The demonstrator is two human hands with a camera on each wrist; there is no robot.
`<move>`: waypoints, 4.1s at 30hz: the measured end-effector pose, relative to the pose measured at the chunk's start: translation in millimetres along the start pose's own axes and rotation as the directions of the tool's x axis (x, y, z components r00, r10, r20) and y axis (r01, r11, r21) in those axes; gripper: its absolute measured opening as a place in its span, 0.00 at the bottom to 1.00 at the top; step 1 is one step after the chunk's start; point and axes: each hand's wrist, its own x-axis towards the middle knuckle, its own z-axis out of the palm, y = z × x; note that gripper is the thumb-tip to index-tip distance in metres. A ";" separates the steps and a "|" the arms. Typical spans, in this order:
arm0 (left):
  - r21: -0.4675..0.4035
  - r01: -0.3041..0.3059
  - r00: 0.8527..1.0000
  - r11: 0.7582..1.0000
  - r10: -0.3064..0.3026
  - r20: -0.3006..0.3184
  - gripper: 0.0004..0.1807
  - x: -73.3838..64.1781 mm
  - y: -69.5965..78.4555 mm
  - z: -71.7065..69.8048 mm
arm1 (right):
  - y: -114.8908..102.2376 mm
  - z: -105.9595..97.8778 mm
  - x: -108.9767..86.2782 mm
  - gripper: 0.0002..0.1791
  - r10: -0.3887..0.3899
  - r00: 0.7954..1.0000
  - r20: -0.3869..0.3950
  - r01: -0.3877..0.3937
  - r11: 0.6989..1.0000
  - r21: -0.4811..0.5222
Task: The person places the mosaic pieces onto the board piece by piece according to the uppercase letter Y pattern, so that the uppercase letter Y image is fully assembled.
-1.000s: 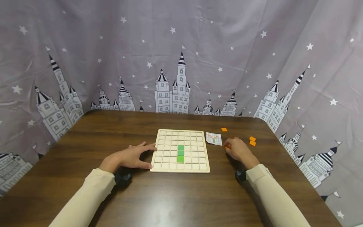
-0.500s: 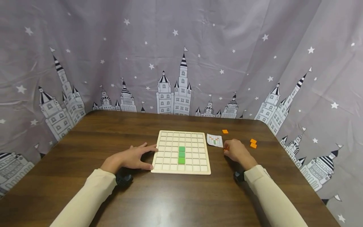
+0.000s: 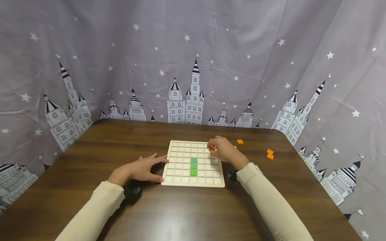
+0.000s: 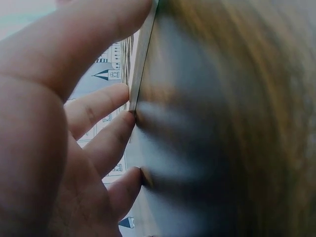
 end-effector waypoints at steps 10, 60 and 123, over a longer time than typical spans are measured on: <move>-0.017 0.007 1.000 1.000 -0.007 -0.010 0.42 -1.1 -0.1 1.4 | -29.8 27.7 61.8 0.09 -0.110 0.991 0.078 0.111 0.994 -0.002; -0.004 0.035 0.999 0.999 -0.035 -0.023 0.41 0.1 3.1 0.7 | -51.8 65.9 106.6 0.04 0.020 0.982 0.185 -0.004 0.996 -0.084; -0.013 0.037 0.999 0.999 -0.037 -0.008 0.41 -3.7 2.0 4.2 | 118.0 -19.4 -27.6 0.18 0.457 0.881 0.118 -0.414 0.869 -0.273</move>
